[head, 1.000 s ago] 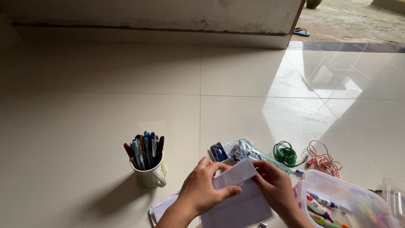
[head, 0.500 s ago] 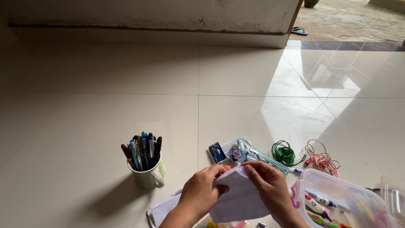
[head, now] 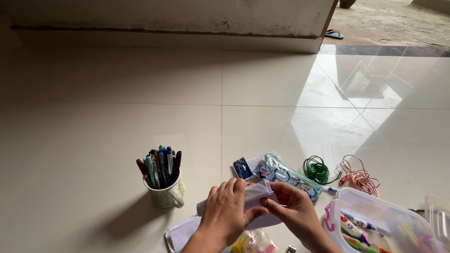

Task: The person organizes stationery items on a tiled floor. They place pens into a cup, fold a piece of paper, and put it into a pencil case. They also handle a small card and a mesh bag, placing items inside.

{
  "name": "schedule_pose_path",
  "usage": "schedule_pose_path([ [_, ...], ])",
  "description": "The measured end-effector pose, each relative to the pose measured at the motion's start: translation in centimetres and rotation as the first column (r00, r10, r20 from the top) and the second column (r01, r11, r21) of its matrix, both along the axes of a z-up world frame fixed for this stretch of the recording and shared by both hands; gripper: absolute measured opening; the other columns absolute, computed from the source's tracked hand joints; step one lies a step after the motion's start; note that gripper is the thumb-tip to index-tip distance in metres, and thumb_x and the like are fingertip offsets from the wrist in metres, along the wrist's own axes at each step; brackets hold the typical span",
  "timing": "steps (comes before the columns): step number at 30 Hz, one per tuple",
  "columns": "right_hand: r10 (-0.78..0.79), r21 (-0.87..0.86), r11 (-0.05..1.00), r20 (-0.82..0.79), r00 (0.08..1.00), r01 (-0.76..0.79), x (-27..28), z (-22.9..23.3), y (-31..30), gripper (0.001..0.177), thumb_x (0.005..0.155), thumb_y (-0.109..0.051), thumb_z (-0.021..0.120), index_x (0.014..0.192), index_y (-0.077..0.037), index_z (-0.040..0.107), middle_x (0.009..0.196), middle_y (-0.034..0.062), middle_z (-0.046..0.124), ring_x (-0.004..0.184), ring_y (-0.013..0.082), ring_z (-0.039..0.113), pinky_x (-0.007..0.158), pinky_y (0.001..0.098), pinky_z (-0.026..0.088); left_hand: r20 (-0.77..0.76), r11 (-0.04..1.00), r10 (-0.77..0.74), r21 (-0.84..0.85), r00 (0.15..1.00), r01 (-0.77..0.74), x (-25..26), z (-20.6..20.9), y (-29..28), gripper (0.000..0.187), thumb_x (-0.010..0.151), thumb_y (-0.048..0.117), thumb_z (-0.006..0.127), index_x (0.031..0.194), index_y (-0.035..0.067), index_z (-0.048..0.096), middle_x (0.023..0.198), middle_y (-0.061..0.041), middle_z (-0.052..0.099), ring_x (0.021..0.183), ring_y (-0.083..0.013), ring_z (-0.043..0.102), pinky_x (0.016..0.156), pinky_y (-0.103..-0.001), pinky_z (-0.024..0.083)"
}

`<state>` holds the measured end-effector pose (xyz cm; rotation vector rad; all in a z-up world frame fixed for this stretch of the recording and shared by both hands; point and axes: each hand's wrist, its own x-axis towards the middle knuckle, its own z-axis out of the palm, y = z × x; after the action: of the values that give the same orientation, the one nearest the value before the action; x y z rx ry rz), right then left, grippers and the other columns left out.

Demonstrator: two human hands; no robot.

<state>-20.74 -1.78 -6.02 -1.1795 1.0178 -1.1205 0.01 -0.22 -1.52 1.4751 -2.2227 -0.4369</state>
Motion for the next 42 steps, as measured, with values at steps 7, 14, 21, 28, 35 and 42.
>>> schedule_pose_path([
  [7, -0.018, -0.055, 0.998, -0.021, 1.000, 0.017, -0.4, -1.6, -0.1, 0.026, 0.087, -0.005, 0.075, 0.111, 0.004, 0.074, 0.097, 0.0119, 0.081, 0.088, 0.0133, 0.073, 0.078, 0.0299, 0.060, -0.073, 1.000, 0.004, 0.000, 0.997, -0.004, 0.1, 0.0, 0.0, 0.048, 0.103, 0.052, 0.040, 0.113, 0.006, 0.051, 0.110, -0.012, 0.056, 0.111, -0.0295, 0.055, 0.103, -0.047, 0.038],
  [14, 0.060, -0.161, 0.985, -0.046, 0.997, -0.067, -0.5, -2.2, -0.2, 0.016, 0.090, 0.006, 0.067, 0.105, 0.002, 0.073, 0.099, 0.0082, 0.077, 0.096, 0.0135, 0.072, 0.085, 0.0312, 0.061, 0.032, 0.978, -0.055, 0.201, 0.998, 0.047, 0.2, 1.6, 0.3, 0.071, 0.087, 0.061, 0.065, 0.131, 0.008, 0.049, 0.119, -0.010, 0.059, 0.116, -0.0257, 0.057, 0.106, -0.045, 0.035],
  [21, -0.084, -0.233, 0.971, -0.139, 0.987, 0.050, 0.7, 0.7, 0.9, 0.050, 0.078, 0.009, 0.071, 0.123, -0.007, 0.060, 0.110, 0.0058, 0.073, 0.108, 0.0149, 0.073, 0.085, 0.0304, 0.062, -0.058, 0.976, -0.036, 0.212, 0.998, 0.047, 0.0, 0.4, 0.4, 0.048, 0.083, 0.010, 0.062, 0.129, 0.012, 0.051, 0.113, -0.012, 0.072, 0.107, -0.0330, 0.069, 0.099, -0.047, 0.046],
  [28, -0.096, -0.094, 0.991, -0.036, 0.995, 0.092, 0.8, 1.6, 0.6, 0.056, 0.078, -0.003, 0.078, 0.130, -0.004, 0.056, 0.105, 0.0137, 0.075, 0.094, 0.0217, 0.076, 0.077, 0.0350, 0.066, -0.420, 0.866, 0.220, 0.499, 0.880, 0.021, 0.4, 0.0, -1.0, 0.026, 0.095, 0.017, 0.046, 0.118, 0.010, 0.057, 0.104, -0.017, 0.077, 0.098, -0.0291, 0.077, 0.088, -0.042, 0.056],
  [35, 0.045, 0.008, 0.999, 0.078, 0.996, -0.046, 0.9, 2.3, 1.1, 0.057, 0.080, -0.010, 0.077, 0.132, -0.003, 0.058, 0.097, 0.0135, 0.076, 0.087, 0.0227, 0.078, 0.073, 0.0368, 0.068, -0.417, 0.837, 0.244, 0.546, 0.876, 0.027, 0.1, -1.3, -1.8, 0.088, 0.075, 0.080, 0.056, 0.128, 0.010, 0.054, 0.112, -0.017, 0.075, 0.105, -0.0263, 0.076, 0.089, -0.039, 0.059],
  [42, -0.116, -0.387, 0.921, -0.153, 0.981, 0.048, 0.3, 1.8, 0.3, 0.060, 0.075, -0.009, 0.081, 0.132, -0.005, 0.060, 0.105, 0.0046, 0.066, 0.099, 0.0137, 0.069, 0.087, 0.0331, 0.066, -0.606, 0.742, 0.104, 0.575, 0.789, 0.344, 0.1, -3.3, -1.8, 0.101, 0.075, 0.075, 0.072, 0.144, 0.008, 0.040, 0.120, -0.018, 0.069, 0.115, -0.0250, 0.069, 0.097, -0.034, 0.052],
])
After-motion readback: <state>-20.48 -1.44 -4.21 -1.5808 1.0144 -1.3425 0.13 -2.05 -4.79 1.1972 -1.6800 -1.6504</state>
